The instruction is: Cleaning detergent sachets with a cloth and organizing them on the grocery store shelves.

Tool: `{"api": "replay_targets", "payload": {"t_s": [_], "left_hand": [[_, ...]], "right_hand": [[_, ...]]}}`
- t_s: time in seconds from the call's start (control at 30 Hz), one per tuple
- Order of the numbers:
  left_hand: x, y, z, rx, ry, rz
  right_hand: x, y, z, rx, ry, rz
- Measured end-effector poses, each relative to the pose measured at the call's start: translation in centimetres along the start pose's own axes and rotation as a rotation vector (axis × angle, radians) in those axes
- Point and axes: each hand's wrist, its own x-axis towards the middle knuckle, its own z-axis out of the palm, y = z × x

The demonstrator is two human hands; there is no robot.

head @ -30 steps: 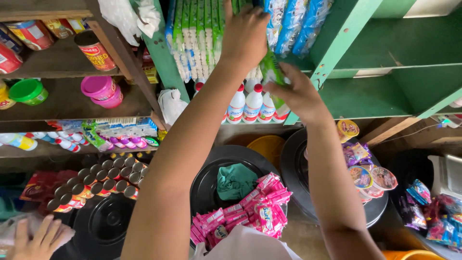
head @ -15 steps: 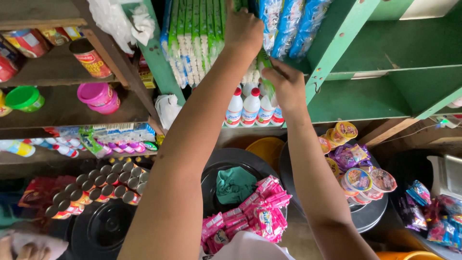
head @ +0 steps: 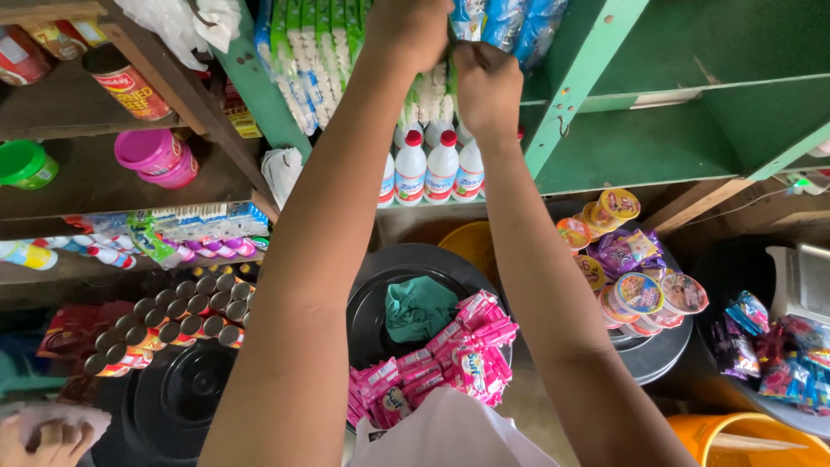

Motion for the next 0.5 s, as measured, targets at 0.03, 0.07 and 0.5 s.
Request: {"api": "replay_targets", "payload": {"t_s": [0.03,0.07,0.5], "left_hand": [[0.0,-0.3,0.1,-0.037,0.012,-0.010],[0.1,0.1,-0.4,-0.037,0.011,-0.008],[-0.2,1.9,-3.3,0.133,-0.092,-0.008]], "right_hand": [[0.2,0.1,0.4,-0.079,0.045,-0.044],[0.2,0.0,0.6,-0.078,0.047,-0.044],[4.8,3.7,5.6,0.127,0.375,-0.144]]}}
